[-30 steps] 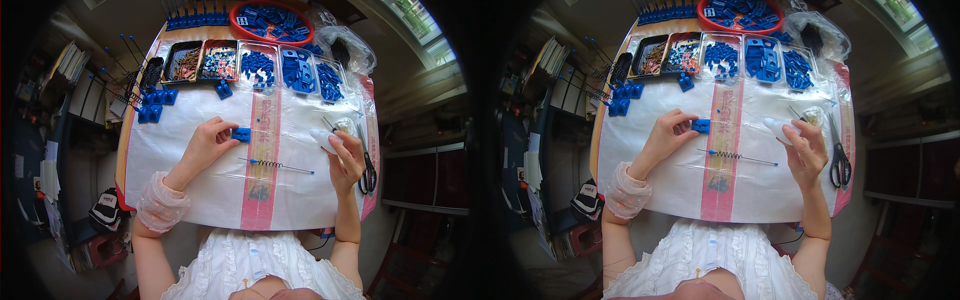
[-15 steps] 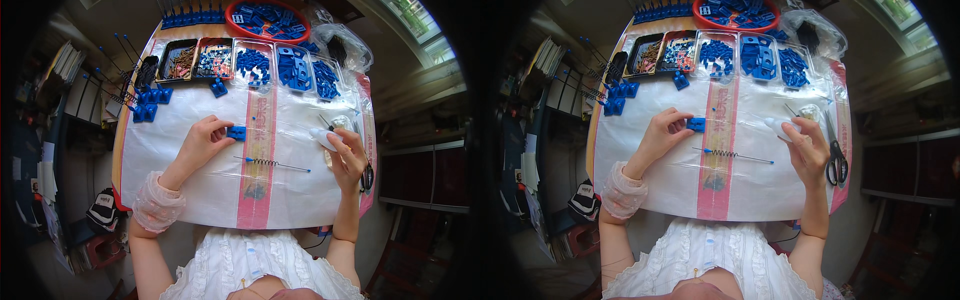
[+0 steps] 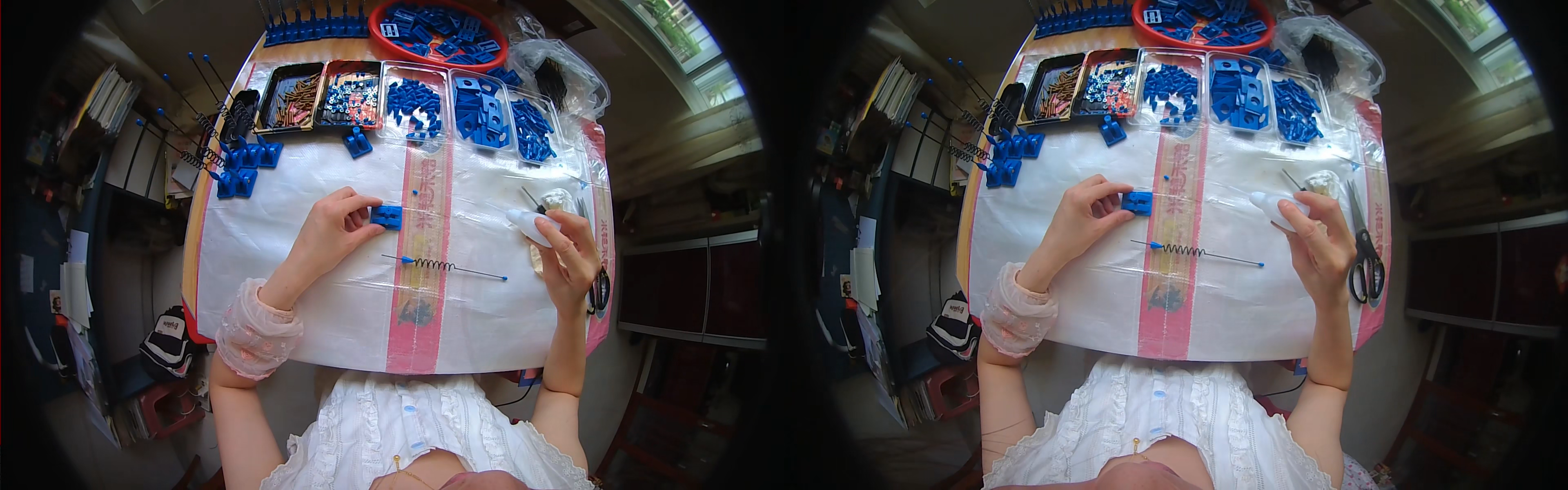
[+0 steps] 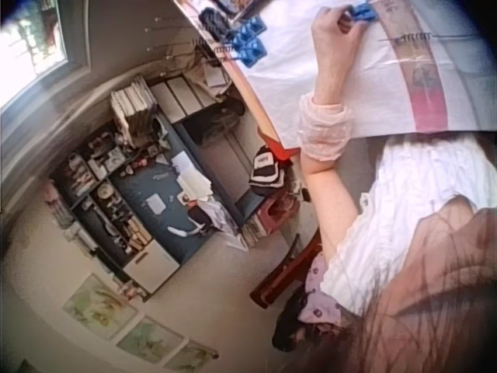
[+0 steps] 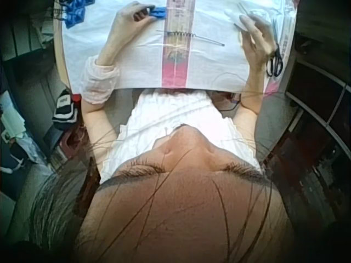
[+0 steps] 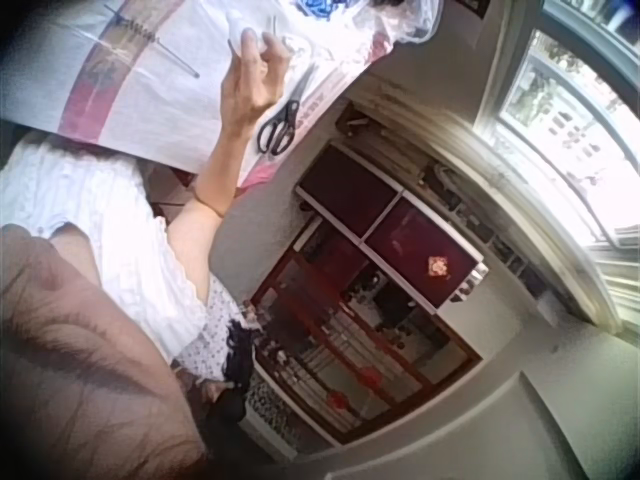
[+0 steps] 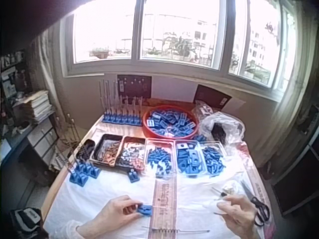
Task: Assembling small plastic fixture components by applying adhesive and inserting internal wires and springs.
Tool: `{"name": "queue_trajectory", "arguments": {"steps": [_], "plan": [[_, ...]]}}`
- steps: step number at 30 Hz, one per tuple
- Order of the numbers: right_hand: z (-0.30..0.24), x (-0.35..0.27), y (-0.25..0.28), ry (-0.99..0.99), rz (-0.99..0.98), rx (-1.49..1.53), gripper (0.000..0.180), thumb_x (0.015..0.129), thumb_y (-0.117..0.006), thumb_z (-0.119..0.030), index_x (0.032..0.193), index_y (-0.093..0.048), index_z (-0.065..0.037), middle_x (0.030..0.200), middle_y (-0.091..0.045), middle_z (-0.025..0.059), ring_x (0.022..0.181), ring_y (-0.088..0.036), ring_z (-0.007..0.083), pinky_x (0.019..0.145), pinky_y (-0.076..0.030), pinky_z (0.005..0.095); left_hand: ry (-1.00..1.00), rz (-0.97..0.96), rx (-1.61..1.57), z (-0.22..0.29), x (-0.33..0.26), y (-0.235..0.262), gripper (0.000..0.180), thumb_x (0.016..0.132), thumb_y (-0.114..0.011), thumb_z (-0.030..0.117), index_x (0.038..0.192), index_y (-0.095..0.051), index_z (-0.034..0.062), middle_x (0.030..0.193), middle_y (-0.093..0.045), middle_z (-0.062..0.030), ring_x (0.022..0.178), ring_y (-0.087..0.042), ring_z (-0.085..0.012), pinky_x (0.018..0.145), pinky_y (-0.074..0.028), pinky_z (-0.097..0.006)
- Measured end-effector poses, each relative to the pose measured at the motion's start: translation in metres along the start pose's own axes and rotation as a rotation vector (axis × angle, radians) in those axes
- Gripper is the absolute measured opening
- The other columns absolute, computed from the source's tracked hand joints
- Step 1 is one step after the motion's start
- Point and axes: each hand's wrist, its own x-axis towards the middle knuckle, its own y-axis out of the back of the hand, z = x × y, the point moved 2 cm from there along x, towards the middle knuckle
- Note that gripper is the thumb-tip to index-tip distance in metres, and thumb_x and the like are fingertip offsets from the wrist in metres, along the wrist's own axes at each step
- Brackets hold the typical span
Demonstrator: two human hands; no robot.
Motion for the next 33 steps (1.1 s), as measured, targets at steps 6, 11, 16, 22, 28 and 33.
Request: {"name": "queue_trajectory", "arguments": {"steps": [6,11,16,22,28,33], "plan": [[0.001,-0.001,0.0,0.004,0.016,0.004,0.046,0.07,-0.084,0.012,0.111,-0.08,-0.008,0.105,-0.07,0.0136,0.085,-0.07,0.0255,0.063,-0.055,0.0314,-0.007,0.005,0.006,0.0,-0.001,0.0,0.034,0.083,-0.085,0.004,0.116,-0.077,0.0027,0.087,-0.062,-0.0032,0.074,-0.06,-0.011,0.069,-0.052,-0.025],[-0.004,0.003,0.0,0.016,0.084,0.028,0.041,0.073,-0.085,0.011,0.111,-0.077,-0.004,0.102,-0.071,0.0137,0.085,-0.07,0.0243,0.063,-0.056,0.0306,-0.006,0.006,0.002,-0.001,-0.002,-0.001,0.035,0.082,-0.085,0.003,0.116,-0.076,0.0028,0.087,-0.062,-0.0032,0.073,-0.06,-0.0108,0.068,-0.052,-0.025],[0.007,-0.02,-0.024,-0.748,0.197,0.637,0.027,0.089,-0.081,0.002,0.113,-0.071,0.002,0.096,-0.072,0.0138,0.077,-0.073,0.0191,0.064,-0.057,0.0272,-0.019,0.01,-0.013,0.004,0.0,0.0,0.036,0.082,-0.086,0.006,0.116,-0.075,0.0013,0.087,-0.063,-0.0044,0.071,-0.062,-0.0116,0.069,-0.054,-0.026],[0.015,-0.028,-0.049,-1.233,0.091,1.325,0.025,0.108,-0.061,-0.028,0.119,-0.058,-0.007,0.1,-0.072,0.0127,0.074,-0.07,0.0113,0.064,-0.059,0.0251,-0.046,0.145,-0.101,0.012,0.0,0.009,0.023,0.093,-0.077,0.004,0.116,-0.076,0.0014,0.092,-0.067,-0.0029,0.077,-0.062,-0.0079,0.069,-0.051,-0.023],[0.005,-0.037,-0.053,-1.323,-0.063,1.754,0.031,0.113,-0.048,-0.04,0.118,-0.059,-0.011,0.099,-0.07,0.0081,0.072,-0.061,0.0085,0.062,-0.051,0.0238,0.024,-0.071,-0.277,0.056,-0.009,0.004,0.022,0.105,-0.064,0.011,0.12,-0.074,-0.0005,0.104,-0.072,-0.0048,0.092,-0.067,-0.0102,0.075,-0.054,-0.025],[-0.016,-0.035,-0.049,-1.207,-0.207,1.809,0.042,0.114,-0.04,-0.047,0.119,-0.06,-0.011,0.097,-0.067,0.0059,0.068,-0.056,0.0105,0.061,-0.043,0.0256,0.025,-0.195,-0.452,0.087,-0.003,-0.037,0.038,0.112,-0.053,0.023,0.141,-0.061,-0.0006,0.13,-0.068,-0.0106,0.116,-0.064,-0.0157,0.093,-0.055,-0.031]]}}
